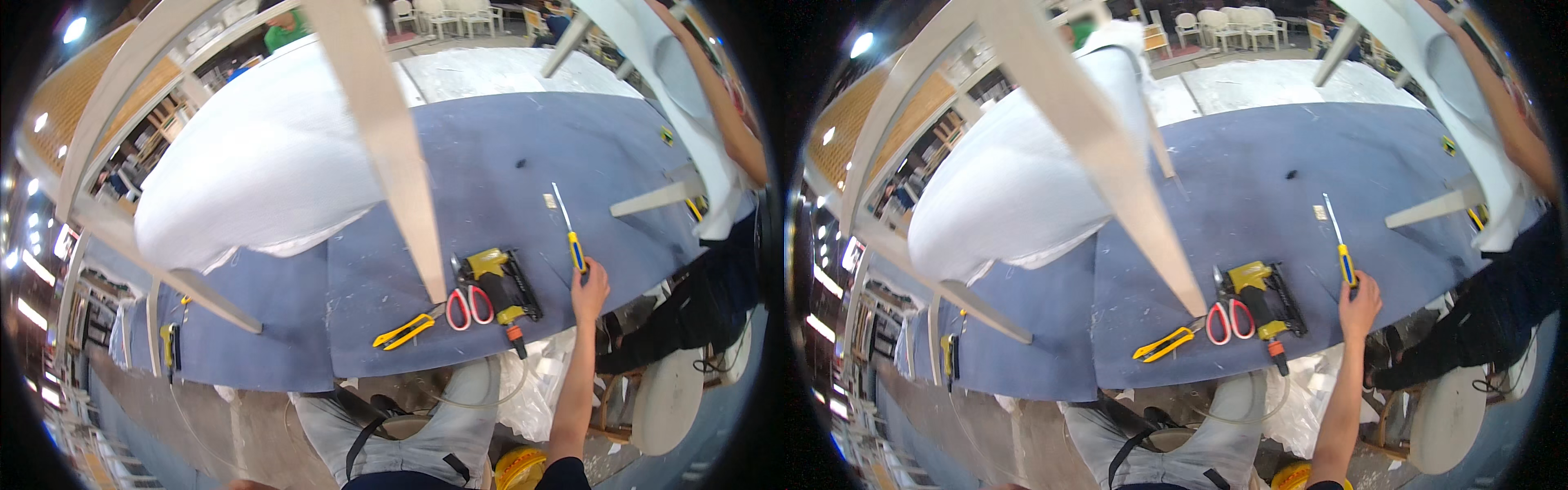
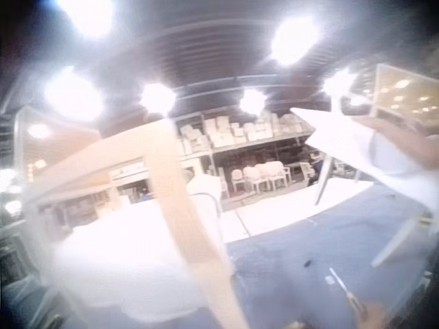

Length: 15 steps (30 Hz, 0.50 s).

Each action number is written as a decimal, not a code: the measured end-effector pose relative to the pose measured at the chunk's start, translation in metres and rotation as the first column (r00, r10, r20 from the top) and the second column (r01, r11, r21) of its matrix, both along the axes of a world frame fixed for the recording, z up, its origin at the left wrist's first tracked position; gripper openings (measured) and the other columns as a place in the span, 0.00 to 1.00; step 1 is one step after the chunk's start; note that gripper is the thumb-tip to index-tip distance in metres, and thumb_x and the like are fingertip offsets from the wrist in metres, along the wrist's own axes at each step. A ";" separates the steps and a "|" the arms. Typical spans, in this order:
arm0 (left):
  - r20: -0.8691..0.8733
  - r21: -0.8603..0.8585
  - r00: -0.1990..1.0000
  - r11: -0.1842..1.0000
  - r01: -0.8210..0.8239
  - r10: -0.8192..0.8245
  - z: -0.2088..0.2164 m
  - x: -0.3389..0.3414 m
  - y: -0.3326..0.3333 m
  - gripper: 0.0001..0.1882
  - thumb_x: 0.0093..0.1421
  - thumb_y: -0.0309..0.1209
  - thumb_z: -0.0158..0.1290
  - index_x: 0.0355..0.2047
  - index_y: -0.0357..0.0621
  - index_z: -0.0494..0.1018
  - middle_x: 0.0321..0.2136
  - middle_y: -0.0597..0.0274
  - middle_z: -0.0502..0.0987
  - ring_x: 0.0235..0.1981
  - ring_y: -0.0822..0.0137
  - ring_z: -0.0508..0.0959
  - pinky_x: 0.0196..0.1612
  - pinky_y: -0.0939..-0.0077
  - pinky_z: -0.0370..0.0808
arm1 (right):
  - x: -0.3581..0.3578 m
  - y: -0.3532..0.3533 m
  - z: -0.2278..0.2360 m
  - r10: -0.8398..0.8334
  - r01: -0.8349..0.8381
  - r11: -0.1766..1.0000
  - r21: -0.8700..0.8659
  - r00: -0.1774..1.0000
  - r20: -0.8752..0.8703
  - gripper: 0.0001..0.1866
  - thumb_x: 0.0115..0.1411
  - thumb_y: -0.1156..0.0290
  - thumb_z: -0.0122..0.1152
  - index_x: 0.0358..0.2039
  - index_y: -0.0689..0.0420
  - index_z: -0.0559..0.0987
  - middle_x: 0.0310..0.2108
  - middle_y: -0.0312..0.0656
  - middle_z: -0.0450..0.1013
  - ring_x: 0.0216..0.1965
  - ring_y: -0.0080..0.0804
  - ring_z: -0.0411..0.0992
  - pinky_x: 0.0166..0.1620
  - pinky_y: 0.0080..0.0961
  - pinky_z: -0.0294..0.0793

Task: The person staples white fabric onto a wooden chair frame using a pneumatic staple gun. They repeatedly pull, fold, and trim the fabric with a utility knife while securing it to the chair legs and seat. The person works on one chair at a time in a workshop setting.

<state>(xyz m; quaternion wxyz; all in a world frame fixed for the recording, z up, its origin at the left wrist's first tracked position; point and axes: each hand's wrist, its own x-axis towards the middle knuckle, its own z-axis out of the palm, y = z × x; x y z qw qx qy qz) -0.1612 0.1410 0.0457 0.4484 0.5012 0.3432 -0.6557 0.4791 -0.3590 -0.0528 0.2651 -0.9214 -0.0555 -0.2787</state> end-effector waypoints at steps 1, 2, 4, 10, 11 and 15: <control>-0.022 -0.008 0.999 1.000 0.028 -0.028 0.004 0.007 0.007 0.22 0.67 0.53 0.57 0.52 0.53 0.76 0.30 0.67 0.73 0.30 0.69 0.75 0.36 0.70 0.77 | 0.001 -0.002 0.002 -0.006 0.006 1.000 0.009 1.000 -0.017 0.20 0.65 0.63 0.65 0.56 0.51 0.76 0.55 0.42 0.75 0.62 0.44 0.69 0.62 0.48 0.63; -0.048 -0.017 0.997 0.998 0.052 -0.053 0.011 0.011 0.014 0.22 0.67 0.54 0.57 0.52 0.54 0.76 0.30 0.68 0.73 0.29 0.69 0.75 0.36 0.70 0.77 | 0.000 -0.002 0.002 -0.010 0.011 1.000 0.020 0.999 -0.035 0.20 0.64 0.63 0.65 0.56 0.51 0.76 0.54 0.42 0.75 0.61 0.44 0.69 0.62 0.48 0.63; -0.083 -0.031 0.992 0.995 0.092 -0.095 0.021 0.019 0.027 0.22 0.67 0.55 0.57 0.51 0.55 0.77 0.29 0.68 0.73 0.28 0.69 0.76 0.34 0.71 0.78 | 0.001 0.000 0.006 -0.007 0.010 0.999 0.041 0.998 -0.062 0.21 0.64 0.62 0.65 0.56 0.51 0.76 0.55 0.42 0.75 0.61 0.44 0.69 0.62 0.48 0.63; -0.185 -0.101 0.902 0.921 0.377 -0.390 0.009 0.050 0.033 0.23 0.60 0.63 0.62 0.39 0.62 0.76 0.19 0.76 0.62 0.22 0.76 0.70 0.28 0.81 0.72 | 0.004 0.014 0.010 -0.108 0.085 0.981 -0.174 0.985 -0.131 0.31 0.64 0.48 0.63 0.62 0.52 0.75 0.62 0.43 0.68 0.66 0.46 0.61 0.61 0.55 0.63; -0.183 -0.111 0.893 0.911 0.398 -0.412 0.003 0.051 0.030 0.23 0.60 0.64 0.61 0.39 0.62 0.76 0.19 0.75 0.65 0.23 0.74 0.72 0.29 0.78 0.74 | 0.006 0.020 0.022 -0.113 0.058 0.971 -0.233 0.967 -0.230 0.32 0.64 0.49 0.63 0.64 0.51 0.73 0.61 0.42 0.68 0.64 0.46 0.62 0.60 0.54 0.65; 0.215 0.017 0.743 0.763 0.646 -0.634 -0.004 0.059 0.016 0.28 0.61 0.65 0.58 0.49 0.59 0.78 0.30 0.63 0.81 0.33 0.61 0.83 0.38 0.63 0.79 | 0.063 -0.051 0.032 0.073 -0.066 0.997 0.032 0.858 -0.508 0.32 0.66 0.54 0.65 0.64 0.58 0.71 0.47 0.40 0.73 0.48 0.35 0.72 0.49 0.35 0.76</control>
